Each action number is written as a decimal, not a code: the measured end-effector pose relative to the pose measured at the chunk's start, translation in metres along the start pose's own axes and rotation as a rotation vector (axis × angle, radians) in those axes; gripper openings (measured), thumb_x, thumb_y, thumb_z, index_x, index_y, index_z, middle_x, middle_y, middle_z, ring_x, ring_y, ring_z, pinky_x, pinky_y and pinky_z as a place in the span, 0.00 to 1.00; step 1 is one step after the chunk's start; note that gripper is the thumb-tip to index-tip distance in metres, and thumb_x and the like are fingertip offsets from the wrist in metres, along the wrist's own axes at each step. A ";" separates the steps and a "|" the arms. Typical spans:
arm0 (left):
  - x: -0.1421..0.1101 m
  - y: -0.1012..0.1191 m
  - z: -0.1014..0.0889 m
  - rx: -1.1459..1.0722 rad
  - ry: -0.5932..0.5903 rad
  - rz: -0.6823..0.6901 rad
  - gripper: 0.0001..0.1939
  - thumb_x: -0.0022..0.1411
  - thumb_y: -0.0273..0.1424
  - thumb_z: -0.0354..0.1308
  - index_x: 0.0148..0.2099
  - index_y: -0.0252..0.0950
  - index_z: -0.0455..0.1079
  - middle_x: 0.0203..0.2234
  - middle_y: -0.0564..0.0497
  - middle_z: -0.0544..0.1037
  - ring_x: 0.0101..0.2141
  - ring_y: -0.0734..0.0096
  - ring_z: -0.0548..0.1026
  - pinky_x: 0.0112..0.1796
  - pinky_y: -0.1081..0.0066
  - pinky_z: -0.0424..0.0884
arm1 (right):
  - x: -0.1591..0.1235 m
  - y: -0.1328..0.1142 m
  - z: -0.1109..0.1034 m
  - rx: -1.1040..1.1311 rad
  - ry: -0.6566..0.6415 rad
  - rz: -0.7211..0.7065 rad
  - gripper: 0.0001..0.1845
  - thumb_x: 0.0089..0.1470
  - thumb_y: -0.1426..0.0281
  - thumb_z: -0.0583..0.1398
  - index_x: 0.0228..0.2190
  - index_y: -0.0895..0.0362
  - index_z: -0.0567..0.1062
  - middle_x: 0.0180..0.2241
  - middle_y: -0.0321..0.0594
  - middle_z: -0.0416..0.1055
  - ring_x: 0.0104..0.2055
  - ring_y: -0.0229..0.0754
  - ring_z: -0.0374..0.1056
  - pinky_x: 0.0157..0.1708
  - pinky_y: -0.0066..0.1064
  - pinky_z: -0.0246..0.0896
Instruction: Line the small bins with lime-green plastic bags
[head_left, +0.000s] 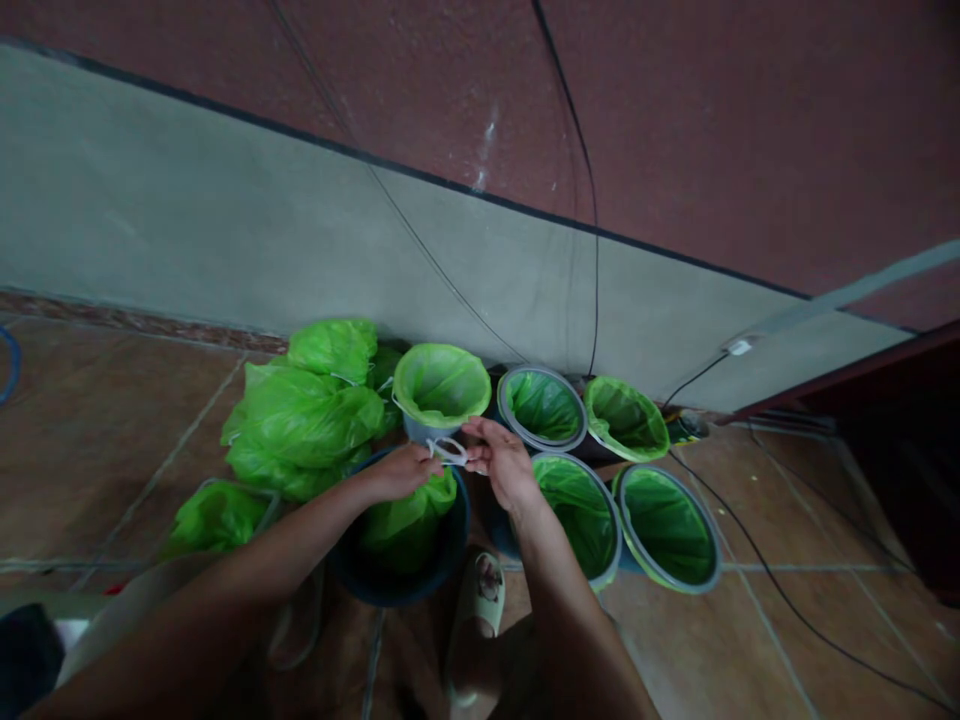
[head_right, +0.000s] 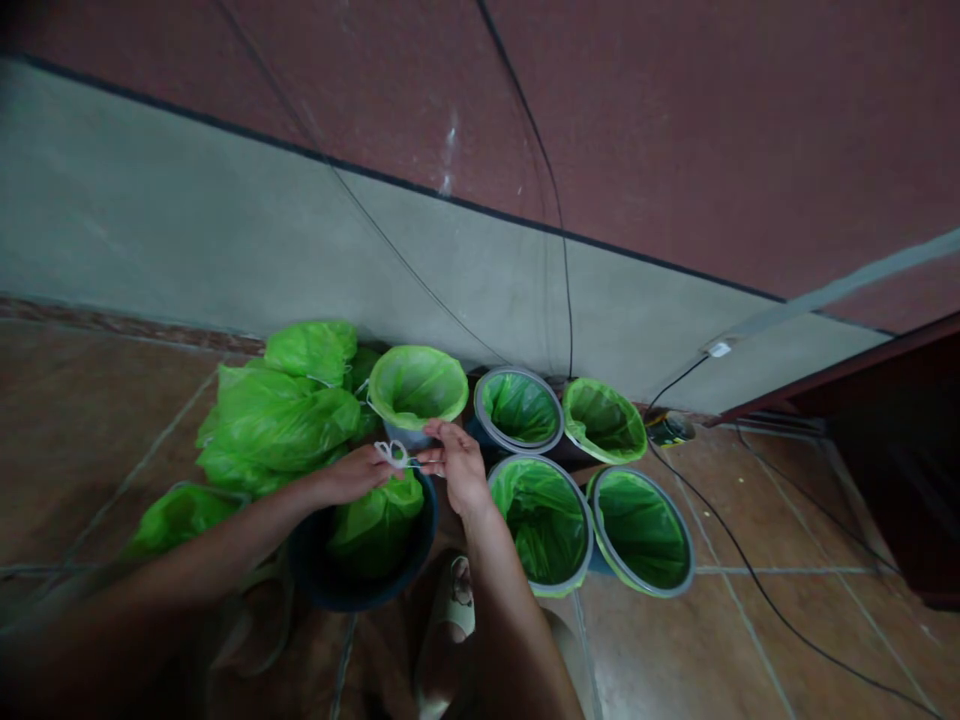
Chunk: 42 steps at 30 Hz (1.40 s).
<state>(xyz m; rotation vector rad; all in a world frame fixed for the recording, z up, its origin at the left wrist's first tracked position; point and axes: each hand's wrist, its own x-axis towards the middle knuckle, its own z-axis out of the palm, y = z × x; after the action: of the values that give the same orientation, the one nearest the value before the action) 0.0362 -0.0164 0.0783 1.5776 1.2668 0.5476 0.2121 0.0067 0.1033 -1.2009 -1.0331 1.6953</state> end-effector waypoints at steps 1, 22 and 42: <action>0.000 0.000 0.000 -0.002 -0.003 -0.037 0.17 0.58 0.39 0.49 0.26 0.34 0.71 0.18 0.53 0.69 0.21 0.73 0.65 0.25 0.74 0.60 | 0.000 0.005 0.000 -0.107 -0.044 -0.007 0.19 0.52 0.57 0.60 0.42 0.56 0.74 0.38 0.41 0.75 0.23 0.32 0.68 0.20 0.23 0.61; -0.008 0.015 -0.022 0.268 0.023 0.149 0.10 0.55 0.31 0.56 0.38 0.37 0.75 0.24 0.53 0.74 0.29 0.70 0.69 0.32 0.74 0.62 | -0.002 0.019 0.003 -0.731 -0.171 -0.212 0.14 0.54 0.63 0.56 0.24 0.58 0.75 0.22 0.34 0.67 0.26 0.34 0.60 0.30 0.27 0.55; -0.021 0.026 -0.026 0.299 0.214 0.412 0.15 0.66 0.31 0.48 0.48 0.38 0.74 0.43 0.47 0.77 0.43 0.67 0.74 0.44 0.70 0.68 | -0.006 0.017 0.020 -0.215 -0.330 -0.010 0.19 0.51 0.57 0.60 0.41 0.56 0.74 0.19 0.28 0.62 0.15 0.27 0.49 0.15 0.22 0.46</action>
<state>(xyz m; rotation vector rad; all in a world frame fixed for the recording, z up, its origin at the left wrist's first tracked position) 0.0194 -0.0229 0.1165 2.0979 1.2246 0.8328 0.1921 -0.0075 0.0936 -1.0638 -1.4493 1.8505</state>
